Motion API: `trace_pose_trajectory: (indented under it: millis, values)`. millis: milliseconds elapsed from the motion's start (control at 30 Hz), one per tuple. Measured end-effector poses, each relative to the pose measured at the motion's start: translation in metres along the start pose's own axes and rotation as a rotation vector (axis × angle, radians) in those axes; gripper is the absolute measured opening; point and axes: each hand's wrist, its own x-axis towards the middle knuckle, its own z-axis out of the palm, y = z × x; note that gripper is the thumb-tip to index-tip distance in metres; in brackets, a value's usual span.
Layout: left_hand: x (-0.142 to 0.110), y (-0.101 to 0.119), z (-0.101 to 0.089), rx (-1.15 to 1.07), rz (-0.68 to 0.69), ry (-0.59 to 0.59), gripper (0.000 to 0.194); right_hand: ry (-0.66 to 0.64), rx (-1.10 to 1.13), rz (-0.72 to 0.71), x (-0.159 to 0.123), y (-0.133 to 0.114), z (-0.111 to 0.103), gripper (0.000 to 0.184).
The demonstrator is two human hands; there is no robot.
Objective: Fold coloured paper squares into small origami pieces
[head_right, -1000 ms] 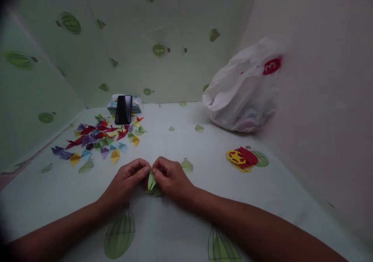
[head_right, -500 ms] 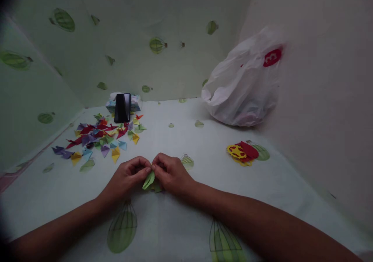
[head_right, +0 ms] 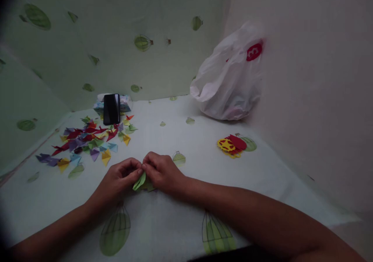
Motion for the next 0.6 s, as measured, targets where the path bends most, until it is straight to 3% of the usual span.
trace_pose_trajectory:
  millis: [133,300,600]
  values:
    - [0.0004,-0.0016,-0.0004,0.001,0.015,0.042,0.021,-0.043,0.122,0.071,0.0003,0.0010,-0.0005,0.023]
    - [0.0005,-0.0022,-0.0010,0.000,0.069,0.109,0.022,-0.066,0.179,0.106,0.0009,0.0033,-0.0001,0.015]
    - [-0.0033,0.0051,0.0028,-0.116,-0.037,0.016,0.023,0.161,-0.201,-0.110,0.0013,0.0047,-0.0011,0.012]
